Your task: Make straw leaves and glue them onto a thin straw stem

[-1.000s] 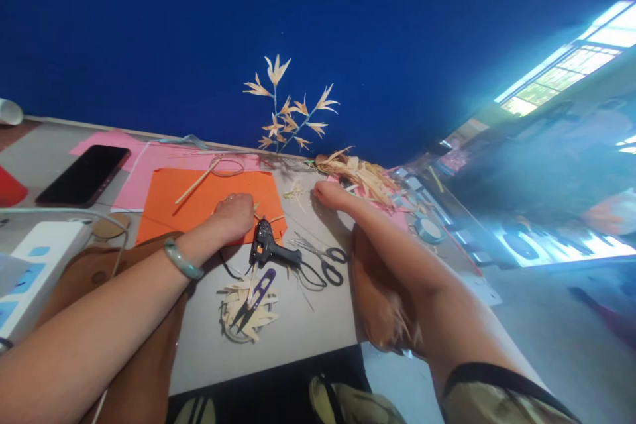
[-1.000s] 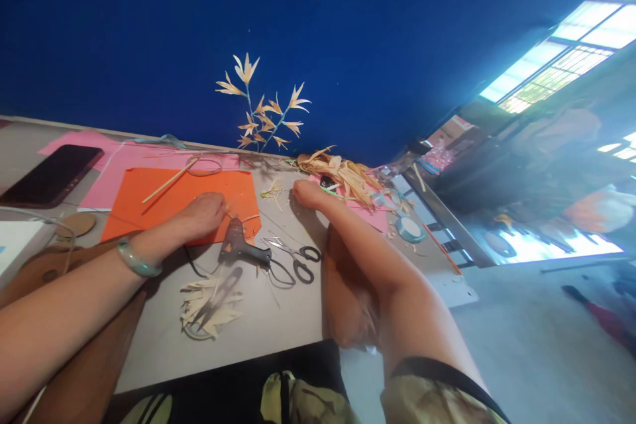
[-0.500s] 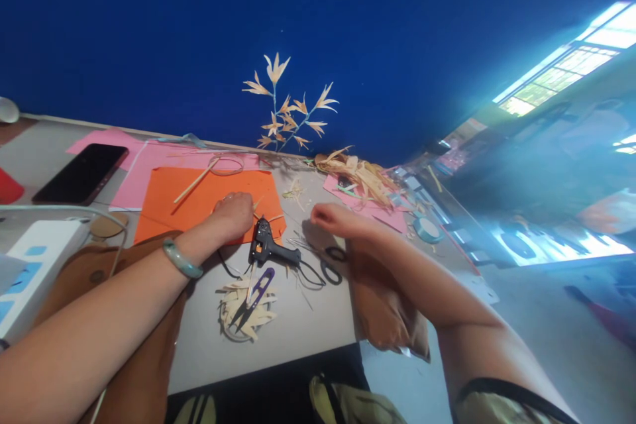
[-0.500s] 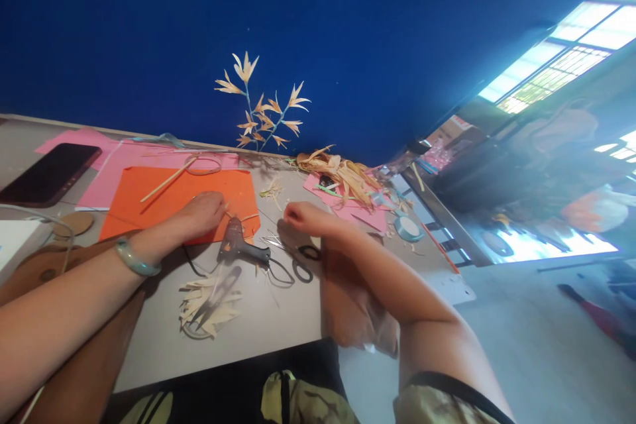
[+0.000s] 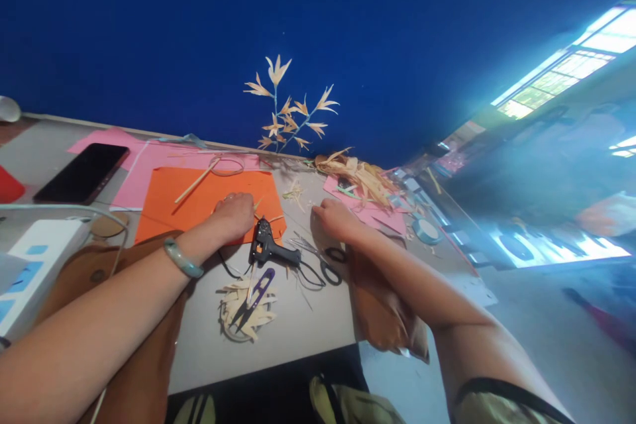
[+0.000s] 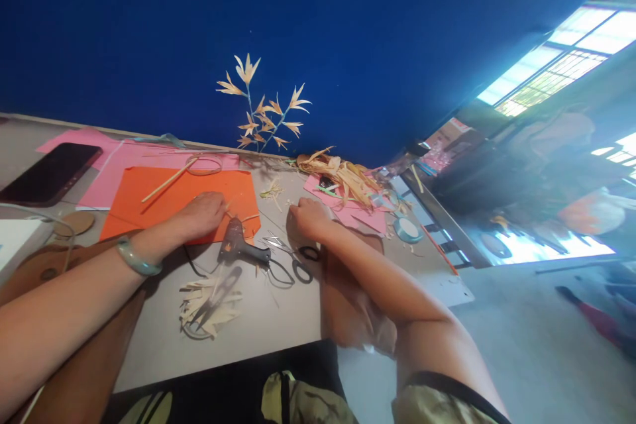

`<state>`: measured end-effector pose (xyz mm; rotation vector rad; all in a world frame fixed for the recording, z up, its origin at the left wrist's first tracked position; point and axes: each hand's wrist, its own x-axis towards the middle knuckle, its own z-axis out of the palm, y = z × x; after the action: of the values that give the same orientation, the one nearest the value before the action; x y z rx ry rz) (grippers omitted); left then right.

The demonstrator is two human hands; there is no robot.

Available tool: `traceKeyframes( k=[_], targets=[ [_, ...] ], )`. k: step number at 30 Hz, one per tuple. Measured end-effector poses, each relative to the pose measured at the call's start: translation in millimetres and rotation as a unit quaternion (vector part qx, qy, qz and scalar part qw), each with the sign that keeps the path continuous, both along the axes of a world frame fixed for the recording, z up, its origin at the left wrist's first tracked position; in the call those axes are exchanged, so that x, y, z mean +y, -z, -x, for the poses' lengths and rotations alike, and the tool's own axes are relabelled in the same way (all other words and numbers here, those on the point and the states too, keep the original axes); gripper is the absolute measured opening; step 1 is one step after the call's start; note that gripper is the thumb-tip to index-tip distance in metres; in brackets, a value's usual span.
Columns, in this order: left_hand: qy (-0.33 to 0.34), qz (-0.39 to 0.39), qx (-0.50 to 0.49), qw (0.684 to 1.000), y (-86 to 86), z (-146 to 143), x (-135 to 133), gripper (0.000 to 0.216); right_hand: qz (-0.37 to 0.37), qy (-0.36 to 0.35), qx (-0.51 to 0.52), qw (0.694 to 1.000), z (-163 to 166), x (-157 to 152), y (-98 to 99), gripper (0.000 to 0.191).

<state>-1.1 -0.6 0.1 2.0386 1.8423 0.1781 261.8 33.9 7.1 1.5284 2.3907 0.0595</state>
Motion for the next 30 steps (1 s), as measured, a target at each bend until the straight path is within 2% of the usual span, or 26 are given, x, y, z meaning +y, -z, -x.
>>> traceKeyframes(
  k=[2,4,10,13,15,19,25,30],
  targets=[
    [-0.001,-0.002,0.003,1.0,0.7,0,0,0.025,-0.01,-0.001,-0.003,1.0,5,0,5.4,0.046],
    [0.001,-0.006,0.009,1.0,1.4,0,0,0.025,-0.021,-0.01,0.016,1.0,10,7,7.0,0.047],
    [0.004,-0.012,0.015,1.0,2.1,1,0,0.026,-0.07,-0.099,0.173,0.977,22,54,3.0,0.03],
    [0.0,-0.004,0.015,1.0,1.3,1,0,0.025,-0.075,-0.144,0.196,0.967,30,71,5.9,0.022],
    [-0.002,0.002,0.014,1.0,0.6,0,1,0.024,-0.064,-0.15,0.22,0.962,34,79,7.4,0.014],
    [0.001,0.005,0.017,1.0,-0.7,0,1,0.024,-0.041,-0.116,0.275,0.954,30,85,2.5,0.007],
    [0.008,0.006,0.017,1.0,-0.4,1,1,0.025,-0.026,-0.032,0.299,0.953,16,79,-12.3,0.016],
    [0.003,-0.003,0.014,1.0,-0.2,0,1,0.025,0.007,0.025,0.276,0.961,6,71,-7.5,0.018]
  ],
)
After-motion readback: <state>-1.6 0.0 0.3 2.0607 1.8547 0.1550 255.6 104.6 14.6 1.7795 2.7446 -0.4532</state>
